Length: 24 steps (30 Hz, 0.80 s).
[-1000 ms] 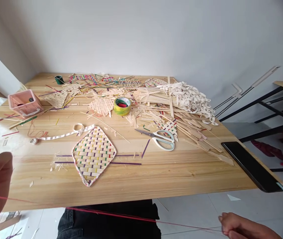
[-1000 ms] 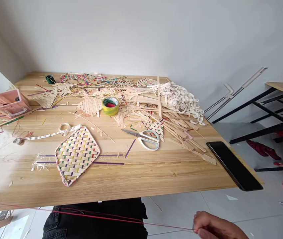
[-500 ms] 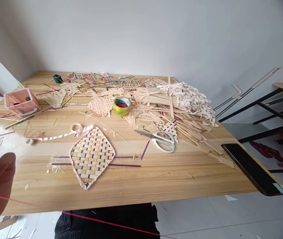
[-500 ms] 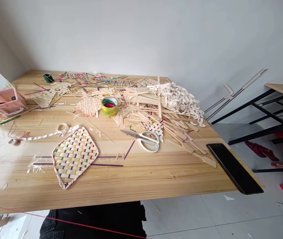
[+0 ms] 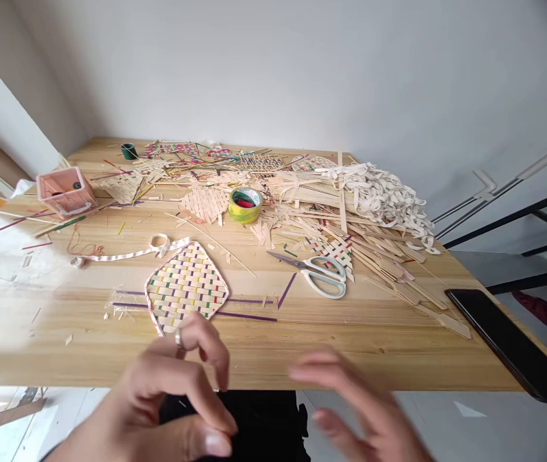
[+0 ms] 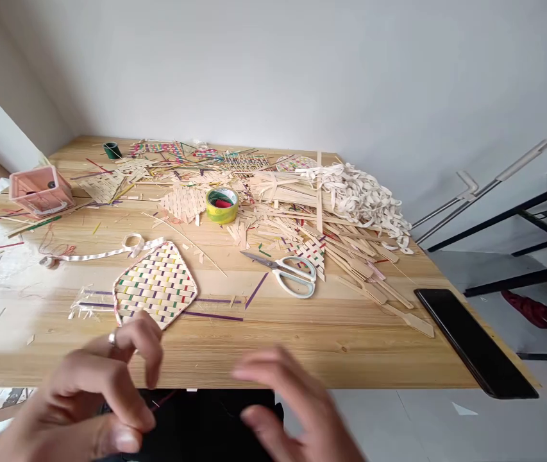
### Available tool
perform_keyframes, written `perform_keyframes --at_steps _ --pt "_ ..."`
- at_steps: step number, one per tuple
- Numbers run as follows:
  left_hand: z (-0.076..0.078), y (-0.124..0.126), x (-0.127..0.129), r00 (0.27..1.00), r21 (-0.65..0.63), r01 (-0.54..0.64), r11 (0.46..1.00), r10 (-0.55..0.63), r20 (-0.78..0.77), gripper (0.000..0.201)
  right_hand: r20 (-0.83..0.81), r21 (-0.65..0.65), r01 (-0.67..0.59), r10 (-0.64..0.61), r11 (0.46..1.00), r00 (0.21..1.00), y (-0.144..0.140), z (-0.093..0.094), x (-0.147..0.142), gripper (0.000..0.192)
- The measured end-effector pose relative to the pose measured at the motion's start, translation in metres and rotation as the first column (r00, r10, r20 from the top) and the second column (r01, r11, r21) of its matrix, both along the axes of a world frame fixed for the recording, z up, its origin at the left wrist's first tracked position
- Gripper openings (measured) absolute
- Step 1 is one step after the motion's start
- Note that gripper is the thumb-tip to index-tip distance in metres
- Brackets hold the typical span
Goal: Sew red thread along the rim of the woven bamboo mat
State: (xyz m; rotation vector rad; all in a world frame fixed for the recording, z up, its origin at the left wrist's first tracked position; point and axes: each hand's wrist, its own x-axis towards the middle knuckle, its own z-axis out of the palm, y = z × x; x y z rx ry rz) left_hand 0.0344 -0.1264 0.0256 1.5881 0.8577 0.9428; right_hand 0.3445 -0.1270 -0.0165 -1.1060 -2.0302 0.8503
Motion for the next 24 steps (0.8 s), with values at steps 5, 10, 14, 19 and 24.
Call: perform_keyframes --at_steps 5,10,14,19,24 --pt "-0.011 -0.022 -0.007 0.99 -0.125 -0.099 0.987 0.111 0.089 0.01 -0.365 -0.073 -0.465 0.41 0.882 0.836 0.025 0.007 -0.112 0.024" --pt "-0.024 -0.04 -0.029 0.968 -0.201 -0.165 0.966 0.197 0.153 0.013 -0.511 0.021 -0.479 0.422 0.877 0.749 0.016 -0.01 -0.146 0.024" --pt "-0.024 -0.031 -0.044 0.978 -0.1 -0.208 0.973 0.203 -0.051 0.018 -0.449 -0.045 -0.393 0.333 0.918 0.829 0.017 -0.014 -0.139 0.019" --pt "-0.031 0.001 -0.067 0.627 0.118 -0.524 0.843 0.476 -0.616 0.041 -0.288 0.048 -0.177 0.184 0.983 0.94 0.035 -0.016 -0.129 0.016" --pt "-0.049 0.023 -0.069 0.467 0.156 -0.562 0.812 0.468 -0.75 0.043 -0.18 0.188 -0.161 0.195 0.969 0.964 0.046 -0.029 -0.142 0.017"
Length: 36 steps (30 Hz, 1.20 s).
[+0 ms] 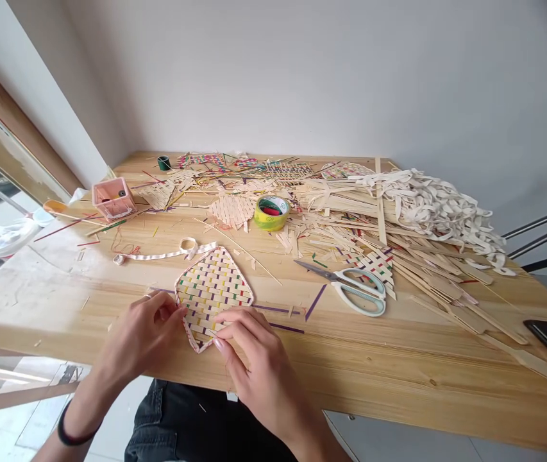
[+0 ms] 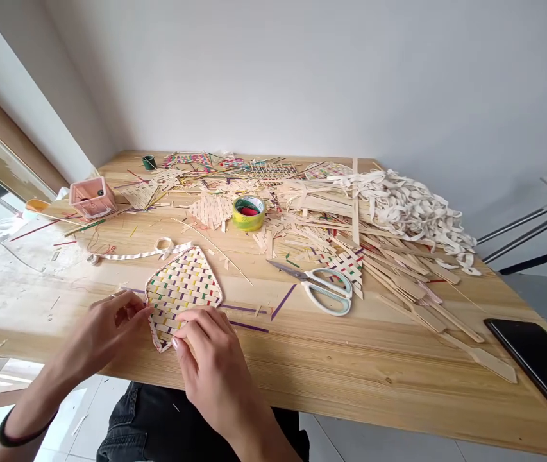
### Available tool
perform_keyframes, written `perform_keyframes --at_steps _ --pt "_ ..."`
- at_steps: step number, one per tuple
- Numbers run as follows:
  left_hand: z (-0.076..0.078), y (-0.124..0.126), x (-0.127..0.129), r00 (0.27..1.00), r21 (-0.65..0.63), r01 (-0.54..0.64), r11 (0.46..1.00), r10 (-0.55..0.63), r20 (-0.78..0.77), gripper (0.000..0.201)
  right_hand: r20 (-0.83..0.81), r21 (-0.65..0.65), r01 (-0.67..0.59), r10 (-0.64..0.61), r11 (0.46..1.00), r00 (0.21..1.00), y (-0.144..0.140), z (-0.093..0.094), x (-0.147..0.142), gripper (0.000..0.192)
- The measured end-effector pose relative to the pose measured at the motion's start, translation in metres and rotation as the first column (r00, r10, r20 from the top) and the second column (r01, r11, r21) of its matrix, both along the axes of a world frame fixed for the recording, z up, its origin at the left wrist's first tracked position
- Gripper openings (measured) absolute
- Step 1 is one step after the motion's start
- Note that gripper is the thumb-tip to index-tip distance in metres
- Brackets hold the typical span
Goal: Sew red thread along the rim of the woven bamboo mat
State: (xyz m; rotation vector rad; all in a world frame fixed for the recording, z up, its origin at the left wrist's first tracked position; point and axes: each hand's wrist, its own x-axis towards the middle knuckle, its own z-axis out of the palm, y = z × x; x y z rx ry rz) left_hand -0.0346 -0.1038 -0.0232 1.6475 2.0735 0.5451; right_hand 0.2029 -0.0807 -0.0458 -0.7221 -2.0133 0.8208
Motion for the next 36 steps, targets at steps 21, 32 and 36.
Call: perform_keyframes --at_steps 21,32,36 --pt "0.01 0.015 -0.017 1.0 0.088 -0.023 0.996 0.023 0.009 0.047 0.024 -0.063 -0.059 0.061 0.996 0.998 0.001 -0.015 -0.004 0.017" --pt "0.007 0.047 -0.018 0.991 0.092 -0.02 0.996 0.008 0.13 0.055 -0.047 -0.121 -0.053 0.048 0.991 0.998 -0.001 -0.015 -0.001 0.017" --pt "0.016 0.048 -0.022 0.957 0.082 -0.011 0.997 -0.013 0.29 0.057 -0.092 -0.126 -0.044 0.033 0.991 0.995 0.0 -0.017 -0.002 0.018"
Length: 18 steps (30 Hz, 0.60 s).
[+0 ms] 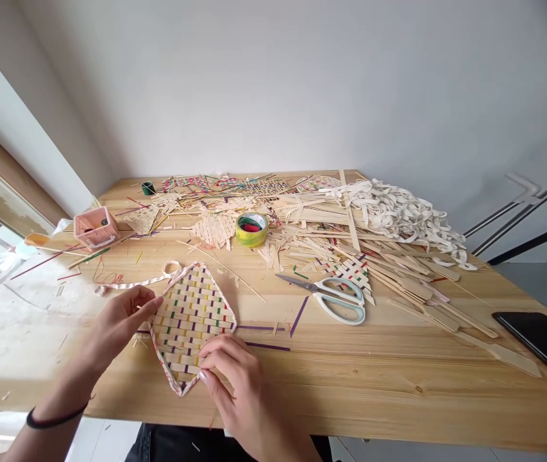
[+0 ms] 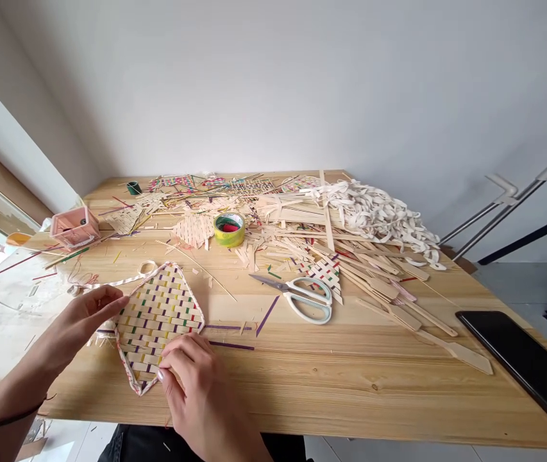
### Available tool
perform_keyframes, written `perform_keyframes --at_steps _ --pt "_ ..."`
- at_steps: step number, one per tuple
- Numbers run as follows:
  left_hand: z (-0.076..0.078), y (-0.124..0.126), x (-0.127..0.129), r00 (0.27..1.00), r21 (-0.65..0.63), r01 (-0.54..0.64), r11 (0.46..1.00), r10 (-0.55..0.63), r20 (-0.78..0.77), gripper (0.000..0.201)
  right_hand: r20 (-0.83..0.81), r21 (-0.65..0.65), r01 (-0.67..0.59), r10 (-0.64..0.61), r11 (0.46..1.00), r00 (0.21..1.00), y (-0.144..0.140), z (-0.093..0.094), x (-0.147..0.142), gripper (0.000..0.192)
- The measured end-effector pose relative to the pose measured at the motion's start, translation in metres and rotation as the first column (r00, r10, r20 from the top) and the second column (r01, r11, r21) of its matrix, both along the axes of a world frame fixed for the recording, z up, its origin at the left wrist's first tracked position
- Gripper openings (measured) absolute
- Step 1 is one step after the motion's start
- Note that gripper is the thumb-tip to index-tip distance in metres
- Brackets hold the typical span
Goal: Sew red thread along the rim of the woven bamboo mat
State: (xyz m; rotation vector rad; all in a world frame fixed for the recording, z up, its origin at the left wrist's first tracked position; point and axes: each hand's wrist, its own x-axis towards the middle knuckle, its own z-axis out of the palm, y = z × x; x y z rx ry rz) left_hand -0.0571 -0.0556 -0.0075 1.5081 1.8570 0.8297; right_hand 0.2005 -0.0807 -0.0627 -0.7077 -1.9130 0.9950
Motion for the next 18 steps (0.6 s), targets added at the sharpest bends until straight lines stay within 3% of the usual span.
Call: perform_keyframes --at_steps 5,12,15,18 --pt "0.012 0.013 0.0 0.989 -0.007 0.081 0.997 -0.079 0.123 0.052 -0.036 0.042 0.02 -0.019 0.999 0.999 0.002 -0.005 -0.001 0.018" --pt "0.021 0.039 0.006 0.965 0.015 0.214 0.977 -0.214 0.151 0.046 -0.01 0.108 0.044 -0.043 0.993 0.999 0.01 -0.011 -0.002 0.017" --pt "0.025 0.047 0.012 0.946 0.013 0.286 0.958 -0.284 0.155 0.044 0.019 0.075 -0.025 0.024 0.997 1.0 0.022 0.01 0.012 0.012" --pt "0.026 0.057 0.022 0.918 -0.007 0.356 0.934 -0.349 0.187 0.046 0.08 0.063 -0.015 0.01 0.998 0.997 0.042 0.048 0.033 0.017"
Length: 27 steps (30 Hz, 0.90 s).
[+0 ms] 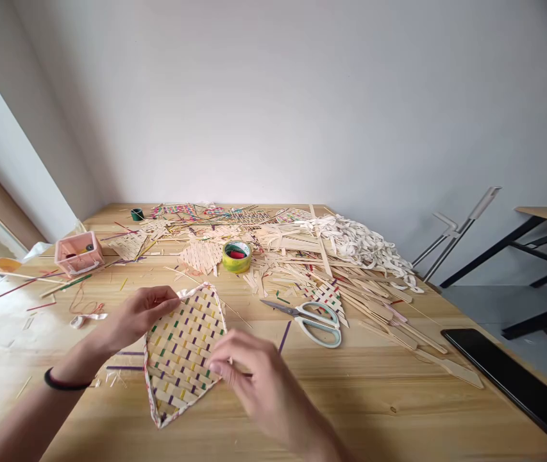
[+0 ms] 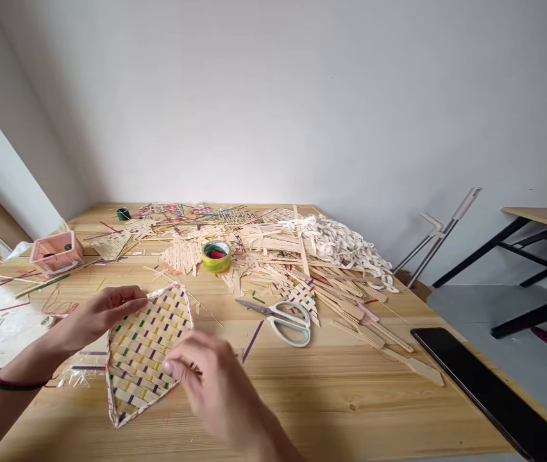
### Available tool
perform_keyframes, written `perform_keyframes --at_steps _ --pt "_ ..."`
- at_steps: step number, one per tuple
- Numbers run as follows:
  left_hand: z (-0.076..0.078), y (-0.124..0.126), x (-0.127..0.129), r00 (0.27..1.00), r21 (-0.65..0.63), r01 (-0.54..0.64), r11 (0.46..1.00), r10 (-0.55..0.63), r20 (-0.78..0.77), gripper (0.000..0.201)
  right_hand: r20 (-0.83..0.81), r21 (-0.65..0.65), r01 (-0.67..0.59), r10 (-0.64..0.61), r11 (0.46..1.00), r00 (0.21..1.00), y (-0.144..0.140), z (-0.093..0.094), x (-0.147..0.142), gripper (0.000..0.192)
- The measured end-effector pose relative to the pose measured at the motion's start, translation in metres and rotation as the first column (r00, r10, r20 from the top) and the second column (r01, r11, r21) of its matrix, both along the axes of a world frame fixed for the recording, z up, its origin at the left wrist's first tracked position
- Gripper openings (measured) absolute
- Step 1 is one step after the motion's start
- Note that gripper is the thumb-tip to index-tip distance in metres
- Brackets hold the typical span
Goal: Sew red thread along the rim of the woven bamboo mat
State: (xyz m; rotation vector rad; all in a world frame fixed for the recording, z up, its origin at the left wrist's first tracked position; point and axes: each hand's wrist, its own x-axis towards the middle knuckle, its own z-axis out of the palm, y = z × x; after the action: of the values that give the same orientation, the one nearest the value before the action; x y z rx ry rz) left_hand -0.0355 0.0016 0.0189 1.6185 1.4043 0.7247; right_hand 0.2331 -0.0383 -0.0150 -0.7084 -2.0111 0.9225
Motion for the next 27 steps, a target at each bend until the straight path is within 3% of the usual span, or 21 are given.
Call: perform_keyframes --at_steps 3,6,10,15,27 --pt "-0.003 0.012 0.013 0.994 -0.049 0.099 0.994 -0.097 0.045 0.047 0.03 0.067 0.036 -0.038 0.997 0.999 0.029 0.033 0.014 0.015" --pt "-0.009 0.023 0.024 0.98 -0.074 0.186 0.98 -0.18 0.082 0.044 0.093 0.132 0.063 -0.075 0.989 0.993 0.057 0.046 0.016 0.016" --pt "-0.022 0.028 0.03 0.966 -0.096 0.247 0.964 -0.237 0.104 0.037 0.116 0.038 0.088 -0.092 0.995 0.989 0.081 0.031 0.011 0.017" --pt "-0.035 0.022 0.028 0.956 -0.168 0.274 0.947 -0.249 0.155 0.038 0.181 0.005 0.079 -0.078 0.997 0.98 0.081 0.008 0.01 0.015" --pt "-0.038 0.011 0.03 0.911 -0.265 0.39 0.882 -0.327 0.25 0.029 0.316 0.002 -0.028 0.026 1.0 0.948 0.068 0.012 0.013 0.016"
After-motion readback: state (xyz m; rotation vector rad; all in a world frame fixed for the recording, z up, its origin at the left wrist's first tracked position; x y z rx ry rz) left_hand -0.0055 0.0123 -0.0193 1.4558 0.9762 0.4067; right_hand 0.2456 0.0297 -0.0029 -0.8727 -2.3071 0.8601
